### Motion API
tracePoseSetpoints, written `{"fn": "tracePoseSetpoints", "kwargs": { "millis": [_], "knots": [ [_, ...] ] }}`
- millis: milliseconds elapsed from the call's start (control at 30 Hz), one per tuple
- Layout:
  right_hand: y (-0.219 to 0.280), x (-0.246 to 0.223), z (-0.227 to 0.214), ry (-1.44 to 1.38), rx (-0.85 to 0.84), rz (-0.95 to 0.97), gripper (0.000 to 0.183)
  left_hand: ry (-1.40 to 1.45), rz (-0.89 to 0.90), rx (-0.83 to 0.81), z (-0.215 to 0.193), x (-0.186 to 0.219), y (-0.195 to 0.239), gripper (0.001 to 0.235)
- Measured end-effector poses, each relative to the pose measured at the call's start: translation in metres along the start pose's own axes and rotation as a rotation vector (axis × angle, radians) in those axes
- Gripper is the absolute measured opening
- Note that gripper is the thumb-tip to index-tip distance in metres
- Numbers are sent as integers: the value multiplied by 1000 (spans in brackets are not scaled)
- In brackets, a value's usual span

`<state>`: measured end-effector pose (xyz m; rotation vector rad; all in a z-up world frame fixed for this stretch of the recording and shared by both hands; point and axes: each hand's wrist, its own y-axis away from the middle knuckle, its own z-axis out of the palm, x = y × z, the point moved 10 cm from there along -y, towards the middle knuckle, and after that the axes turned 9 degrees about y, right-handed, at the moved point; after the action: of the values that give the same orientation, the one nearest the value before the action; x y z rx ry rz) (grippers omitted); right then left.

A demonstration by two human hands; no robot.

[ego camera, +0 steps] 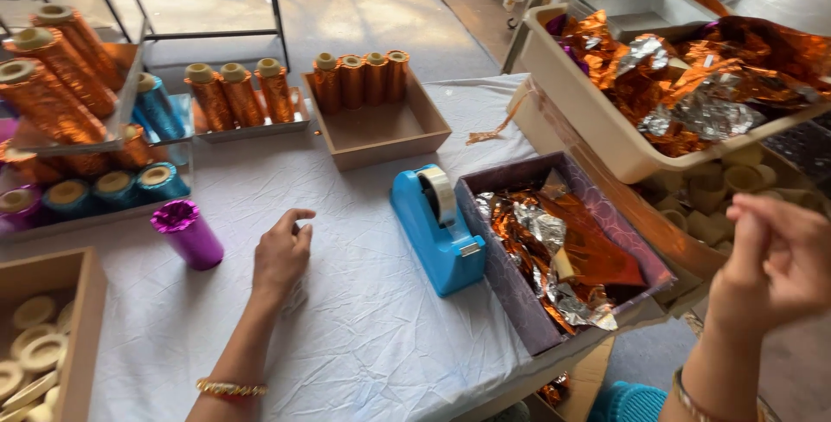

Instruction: Wrapping cardboard tubes with purple decorative foil and fitting them with circular end caps.

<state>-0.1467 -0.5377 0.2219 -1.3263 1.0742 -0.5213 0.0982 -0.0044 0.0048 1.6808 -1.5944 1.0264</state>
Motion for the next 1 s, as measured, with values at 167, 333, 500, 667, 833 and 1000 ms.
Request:
{"fn": "tracePoseSetpoints", "kwargs": {
  "millis": [167, 333, 500, 667, 833, 1000],
  "knots": [
    [54, -193, 102, -456, -370, -45, 10, 696, 15, -52, 13, -36, -19, 27],
    [113, -261, 262, -476, -892, -152, 26, 1164, -91, -109, 13, -30, -18, 26],
    [164, -249, 387, -338, -962, -199, 41, 1427, -84, -43, 17, -50, -29, 30],
    [181, -257, 423, -407, -843, -413, 32, 1543, -75, 12, 6, -53, -32, 38],
    [184, -258, 416, -502, -752, -470, 28, 1598, -65, 69, -12, -31, -16, 42],
    [217, -231, 426, -444, -760, -376, 22, 1389, -10, 99, -3, -31, -18, 70]
  ]
}}
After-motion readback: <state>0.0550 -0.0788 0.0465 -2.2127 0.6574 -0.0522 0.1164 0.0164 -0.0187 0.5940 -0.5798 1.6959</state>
